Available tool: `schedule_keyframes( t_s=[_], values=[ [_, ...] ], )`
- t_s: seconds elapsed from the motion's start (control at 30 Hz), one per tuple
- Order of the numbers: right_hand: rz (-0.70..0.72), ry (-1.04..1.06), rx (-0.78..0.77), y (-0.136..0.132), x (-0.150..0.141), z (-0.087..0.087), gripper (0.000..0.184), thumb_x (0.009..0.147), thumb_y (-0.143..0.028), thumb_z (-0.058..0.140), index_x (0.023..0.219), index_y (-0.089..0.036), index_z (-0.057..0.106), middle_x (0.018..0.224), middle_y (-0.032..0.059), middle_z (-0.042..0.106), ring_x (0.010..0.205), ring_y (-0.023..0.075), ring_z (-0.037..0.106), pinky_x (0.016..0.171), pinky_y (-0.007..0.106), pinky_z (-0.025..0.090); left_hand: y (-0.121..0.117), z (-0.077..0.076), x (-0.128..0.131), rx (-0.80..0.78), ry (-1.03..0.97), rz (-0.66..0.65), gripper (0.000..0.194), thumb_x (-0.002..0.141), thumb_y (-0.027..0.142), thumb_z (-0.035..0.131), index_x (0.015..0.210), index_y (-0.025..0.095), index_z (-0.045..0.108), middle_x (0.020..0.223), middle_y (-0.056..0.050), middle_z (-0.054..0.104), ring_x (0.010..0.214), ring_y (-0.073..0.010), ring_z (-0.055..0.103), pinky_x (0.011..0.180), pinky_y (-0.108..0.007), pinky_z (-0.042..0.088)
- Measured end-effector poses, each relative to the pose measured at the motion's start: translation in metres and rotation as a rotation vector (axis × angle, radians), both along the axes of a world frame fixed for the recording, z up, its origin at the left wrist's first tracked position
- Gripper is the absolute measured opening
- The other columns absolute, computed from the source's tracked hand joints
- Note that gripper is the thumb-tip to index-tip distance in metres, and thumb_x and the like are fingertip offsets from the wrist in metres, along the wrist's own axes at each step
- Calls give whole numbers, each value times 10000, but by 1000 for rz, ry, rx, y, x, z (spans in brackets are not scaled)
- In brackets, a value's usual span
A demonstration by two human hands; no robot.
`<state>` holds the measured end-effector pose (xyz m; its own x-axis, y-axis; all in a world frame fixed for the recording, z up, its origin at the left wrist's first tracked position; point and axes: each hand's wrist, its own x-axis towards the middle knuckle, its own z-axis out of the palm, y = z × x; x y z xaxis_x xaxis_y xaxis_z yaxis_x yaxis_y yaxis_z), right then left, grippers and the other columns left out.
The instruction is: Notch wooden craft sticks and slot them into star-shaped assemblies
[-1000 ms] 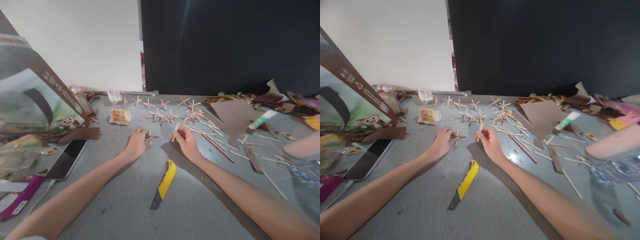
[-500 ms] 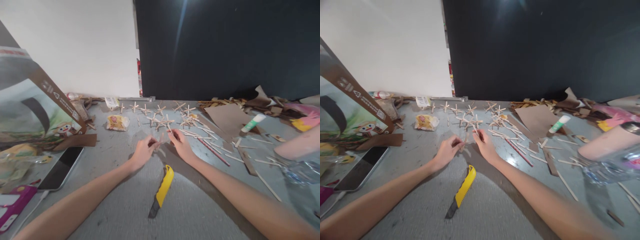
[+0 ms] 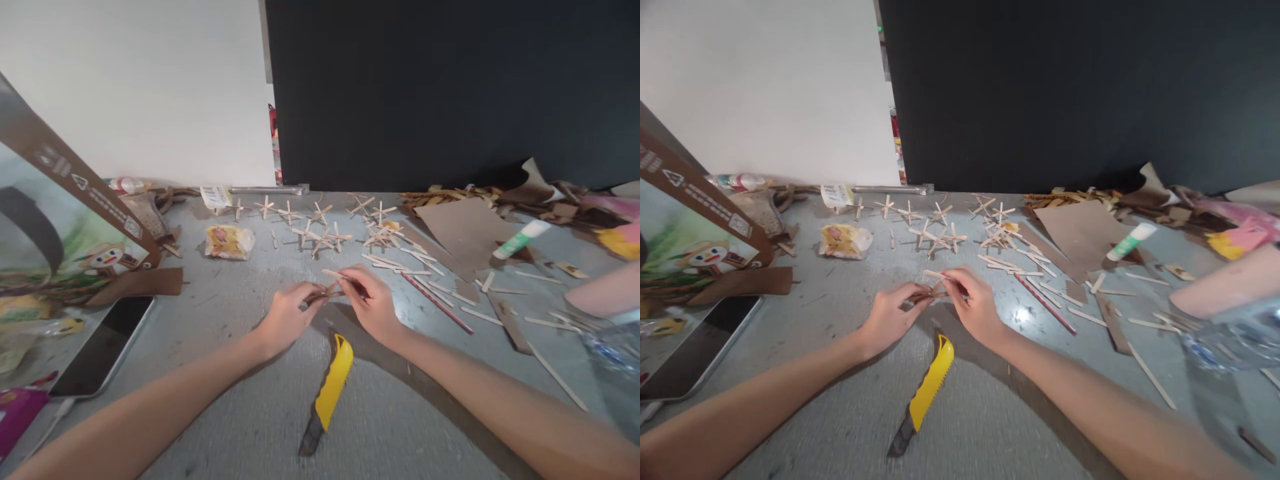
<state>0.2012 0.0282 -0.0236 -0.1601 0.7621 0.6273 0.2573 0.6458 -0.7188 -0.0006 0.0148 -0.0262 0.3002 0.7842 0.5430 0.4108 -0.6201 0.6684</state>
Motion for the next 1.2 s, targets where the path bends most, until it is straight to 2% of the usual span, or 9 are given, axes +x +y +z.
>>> schedule_keyframes(
  t_s=[0.17,0.3,0.4,0.47,0.57,0.73,0.93,1.07,1.2],
  values=[
    [14,-32,29,-6,2,1,237,1097,-356,476,1094,-234,679,897,39,604,768,174,577,694,305,463,-5,0,2,86,51,-15,113,1008,238,631,1030,218,740,939,-43,812,837,-154,787,783,-256,632],
    [85,26,-110,-7,5,1,278,1069,-465,516,1100,-226,654,771,-22,449,651,155,448,603,294,382,-6,2,3,143,10,29,109,1008,255,651,1041,217,747,933,-47,815,810,-149,787,764,-249,641],
    [97,70,-210,-6,6,1,339,1026,-548,566,924,-228,612,701,-43,391,626,150,394,595,295,346,-6,4,3,183,-33,55,110,1005,277,671,1038,211,753,928,-49,818,805,-145,785,762,-245,640],
    [100,62,-263,-5,6,1,415,1003,-590,581,795,-233,550,673,-41,389,619,147,382,585,295,326,-6,5,2,169,-46,58,124,1003,302,677,1036,213,757,939,-51,819,810,-147,784,768,-252,641],
    [88,44,-333,-5,4,2,491,974,-638,588,708,-239,485,635,-40,369,594,143,356,551,293,287,-7,4,1,123,-31,42,156,1005,331,670,1072,219,756,947,-53,811,819,-153,776,778,-267,636],
    [50,79,-389,-4,2,4,544,927,-688,616,664,-246,440,612,-41,345,581,142,323,528,293,251,-7,5,1,76,54,-60,222,989,298,666,1188,209,707,997,-74,777,873,-168,756,823,-294,626],
    [105,137,-429,-1,3,1,556,915,-699,636,667,-247,431,626,-48,343,587,139,311,546,295,260,-8,8,1,-29,70,-150,287,1025,275,598,1295,232,686,1181,-103,772,1009,-178,756,914,-311,615],
    [98,143,-438,1,4,-2,569,901,-711,649,658,-242,438,626,-52,335,580,131,301,545,297,246,-7,9,0,-66,63,-149,279,1034,293,589,1278,212,695,1085,-95,779,927,-169,748,852,-292,612],
    [99,136,-455,1,3,-2,583,880,-752,643,664,-239,470,609,-49,352,561,126,292,517,293,231,-4,9,1,-57,40,-193,242,1034,260,577,1233,195,699,1054,-98,769,941,-173,745,839,-288,604]
  ],
)
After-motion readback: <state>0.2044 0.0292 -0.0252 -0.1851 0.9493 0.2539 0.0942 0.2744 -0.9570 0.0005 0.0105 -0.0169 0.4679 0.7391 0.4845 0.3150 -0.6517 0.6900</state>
